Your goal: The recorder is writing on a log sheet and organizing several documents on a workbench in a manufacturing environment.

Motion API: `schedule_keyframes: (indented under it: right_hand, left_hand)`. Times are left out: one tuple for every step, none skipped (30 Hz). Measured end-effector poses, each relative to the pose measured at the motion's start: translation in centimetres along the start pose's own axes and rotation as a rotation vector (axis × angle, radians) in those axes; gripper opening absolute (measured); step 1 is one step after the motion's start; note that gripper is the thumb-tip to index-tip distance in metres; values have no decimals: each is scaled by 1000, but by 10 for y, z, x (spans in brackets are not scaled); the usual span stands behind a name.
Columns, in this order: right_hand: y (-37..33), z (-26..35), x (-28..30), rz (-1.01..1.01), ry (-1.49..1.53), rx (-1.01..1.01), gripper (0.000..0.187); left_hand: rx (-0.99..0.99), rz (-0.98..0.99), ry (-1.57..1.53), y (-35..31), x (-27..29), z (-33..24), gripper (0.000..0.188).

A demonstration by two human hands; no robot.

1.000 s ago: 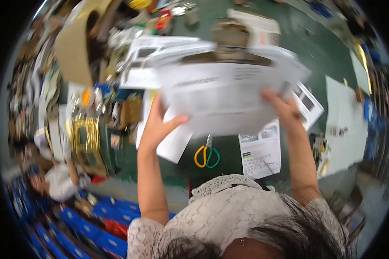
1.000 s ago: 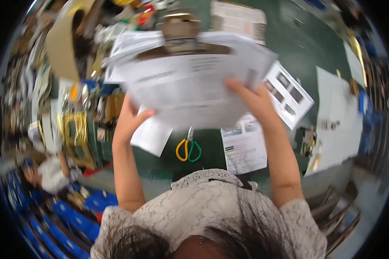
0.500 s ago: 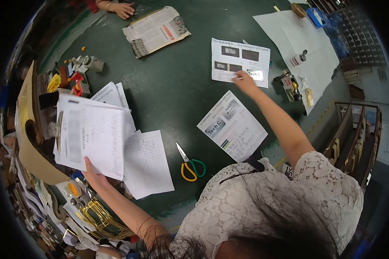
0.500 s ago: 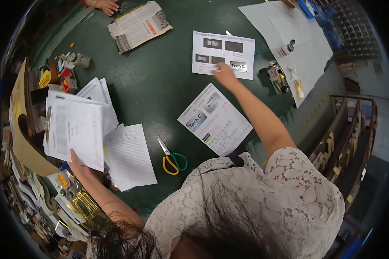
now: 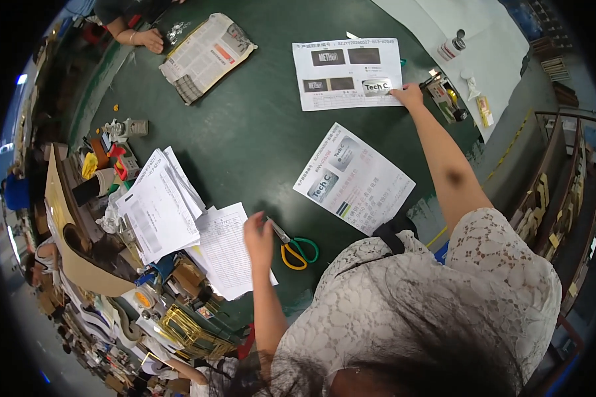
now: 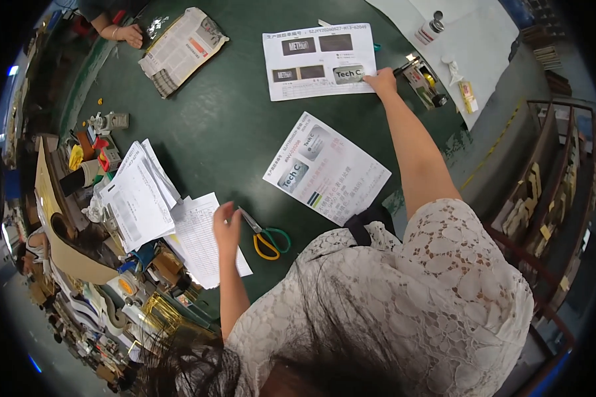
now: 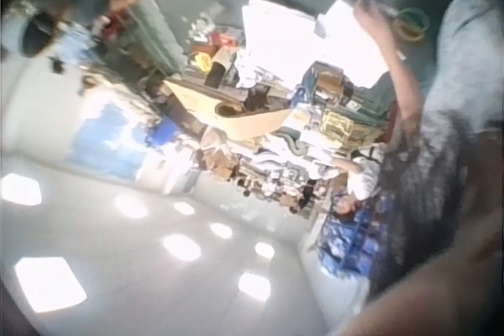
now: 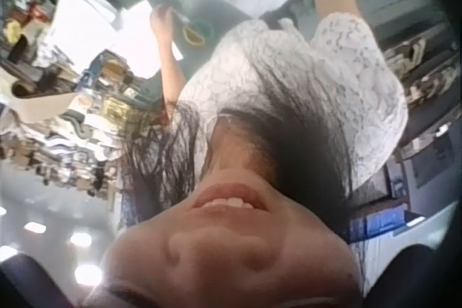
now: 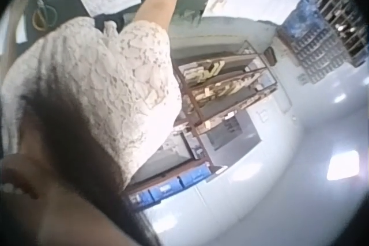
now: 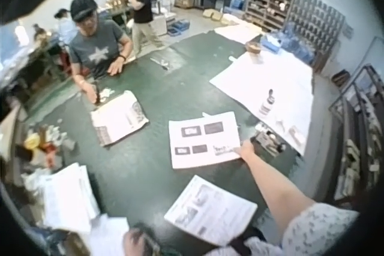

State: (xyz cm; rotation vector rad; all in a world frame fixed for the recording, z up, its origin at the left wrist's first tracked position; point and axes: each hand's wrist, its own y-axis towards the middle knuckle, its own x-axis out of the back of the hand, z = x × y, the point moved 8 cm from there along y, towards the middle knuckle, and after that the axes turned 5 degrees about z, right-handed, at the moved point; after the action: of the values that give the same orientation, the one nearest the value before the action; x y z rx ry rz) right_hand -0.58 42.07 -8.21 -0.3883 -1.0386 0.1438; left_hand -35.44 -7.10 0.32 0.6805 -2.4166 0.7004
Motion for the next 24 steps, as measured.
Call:
schedule_keyframes:
  right_hand:
    - [-1, -4, -1, 4, 8, -4, 59]
    - [-2, -4, -4, 64, 2, 15, 53]
    - [-4, -3, -9, 125, -3, 35, 48]
    - [-9, -3, -5, 62, -42, 84, 35]
    - [-18, -4, -5, 65, -36, 81, 35]
    - [-25, 0, -7, 111, -11, 124, 31]
    - [-31, 0, -8, 154, 12, 165, 27]
    - [-36, -5, -12, 187, 33, 162, 21]
    - [-48, -9, -12, 146, 21, 217, 22]
    - [-56, -15, -10, 140, 45, 243, 21]
    - [-63, -21, -8, 137, 69, 269, 20]
    - [-68, -28, -6, 143, 61, 268, 20]
    - [-72, -27, 0, 117, 95, 313, 19]
    - [-78, -23, 7, 94, 132, 358, 19]
    - [-79, -17, 9, 105, 128, 362, 19]
    - [-85, 2, 15, 78, 109, 492, 19]
    - [-90, 15, 23, 46, 93, 617, 21]
    - [-85, 26, 20, 57, 41, 716, 29]
    - [-80, 32, 17, 69, 41, 714, 29]
    - [-81, 45, 17, 23, -22, 816, 33]
    - [-83, 56, 17, -23, -84, 919, 38]
    - [-77, 64, 11, -8, -75, 930, 38]
    - [-74, 72, 4, 10, -154, 979, 42]
    - [-72, 80, -4, 27, -235, 1028, 45]
  left_hand:
    - [-75, 35, 83, 5, -19, -31, 31]
    - [-107, 61, 139, 11, -36, -49, 34]
    - [-138, 86, 197, 16, -51, -65, 37]
    - [-147, 90, 203, 23, -66, -76, 37]
    - [-192, 73, 182, 26, -77, -86, 41]
    - [-236, 57, 159, 29, -84, -94, 44]
    - [-237, 63, 161, 32, -92, -97, 44]
    - [-223, 53, 192, 35, -98, -98, 47]
    - [-207, 44, 221, 35, -102, -97, 51]
    - [-175, 24, 276, 35, -105, -96, 52]
    - [-167, 27, 272, 34, -108, -95, 52]
    - [-91, 57, 309, 34, -112, -89, 53]
    - [-14, 82, 345, 35, -114, -82, 53]
    - [-34, 20, 348, 34, -113, -74, 40]
    - [-23, 17, 348, 31, -114, -62, 40]
    - [-14, 25, 305, 27, -115, -52, 31]
    - [-12, 38, 263, 22, -119, -49, 22]
    - [-47, -23, 217, 15, -118, -48, 12]
    - [-36, -21, 220, 7, -120, -49, 12]
    - [-10, -31, 201, 0, -120, -50, 13]
    - [18, -42, 184, -5, -121, -52, 13]
    - [33, -54, 190, -10, -120, -50, 13]
    - [4, -58, 173, -14, -122, -50, 13]
    - [-25, -62, 155, -17, -124, -49, 15]
